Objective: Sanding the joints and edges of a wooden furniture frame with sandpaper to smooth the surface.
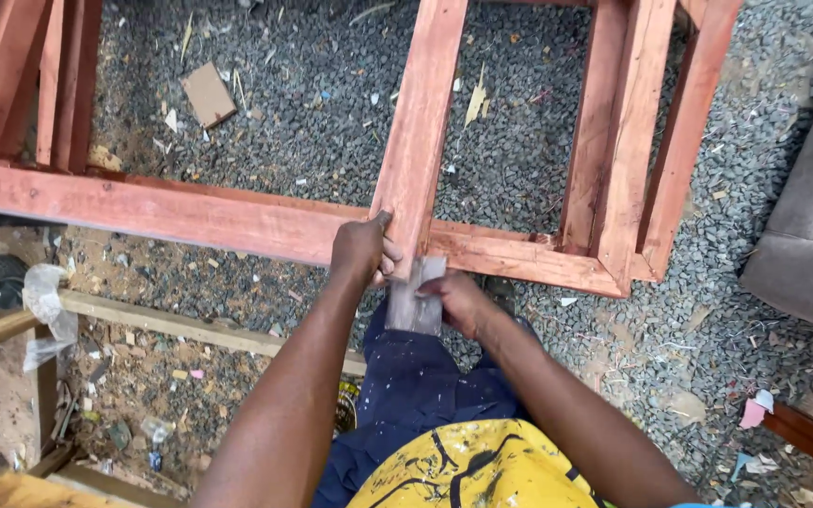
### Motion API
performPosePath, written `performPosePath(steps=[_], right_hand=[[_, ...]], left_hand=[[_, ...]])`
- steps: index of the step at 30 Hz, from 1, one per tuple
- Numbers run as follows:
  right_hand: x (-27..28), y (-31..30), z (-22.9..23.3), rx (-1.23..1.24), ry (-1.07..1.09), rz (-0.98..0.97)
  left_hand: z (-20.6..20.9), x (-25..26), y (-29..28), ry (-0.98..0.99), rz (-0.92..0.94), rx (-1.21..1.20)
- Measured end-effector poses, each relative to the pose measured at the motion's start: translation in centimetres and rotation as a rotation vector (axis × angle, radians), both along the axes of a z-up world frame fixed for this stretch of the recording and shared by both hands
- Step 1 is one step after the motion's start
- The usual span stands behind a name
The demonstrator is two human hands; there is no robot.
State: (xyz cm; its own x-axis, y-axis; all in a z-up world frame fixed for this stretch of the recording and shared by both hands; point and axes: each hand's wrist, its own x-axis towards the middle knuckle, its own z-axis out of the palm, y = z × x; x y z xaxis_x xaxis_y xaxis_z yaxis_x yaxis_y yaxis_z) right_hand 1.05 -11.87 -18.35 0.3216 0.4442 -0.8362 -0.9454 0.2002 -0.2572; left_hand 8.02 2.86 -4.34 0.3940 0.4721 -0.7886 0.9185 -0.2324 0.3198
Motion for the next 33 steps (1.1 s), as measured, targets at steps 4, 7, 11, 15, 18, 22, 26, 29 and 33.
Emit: performPosePath(steps=[4,7,11,15,18,22,26,29,33], right_hand=[[3.2,-2.6,4.4,0.040,-0.028,-0.265],[5.1,-2.8,4.0,-0.142,-0.392,-0.209],[3.2,-1.1,6.0,-0.092,-0.388,-0.157],[1.9,0.6,6.6,-0.063,-0.436,-0.162],[1.4,1.0,5.8,-0.075,-0.433,-0.164],[1.6,1.4,5.7,-0.034,-0.598,-0.260],[7.4,4.0,7.3,0.037,-0.587,-0.411],[16.4,5.4,6.9,-0.126,-0.628,-0.403],[20.8,2.6,13.2,-0.294,-0.735,-0.130]], left_hand=[[5.1,0.7,-2.1,0.063,-0.084,-0.002],[9.1,1.8,-4.1,0.144,-0.312,0.106],[4.2,4.3,-2.5,-0.063,-0.541,0.362],[-0.8,6.6,-1.1,-0.512,-0.694,0.566],[-1.8,9.2,-1.0,-0.399,-0.535,0.334],[-2.1,11.8,-1.0,-0.127,-0.444,0.203],[-2.3,12.4,-0.7,-0.038,-0.430,0.284],[-2.1,12.4,-0.8,0.051,-0.437,0.303],[-1.6,12.5,-1.0,0.052,-0.464,0.336]])
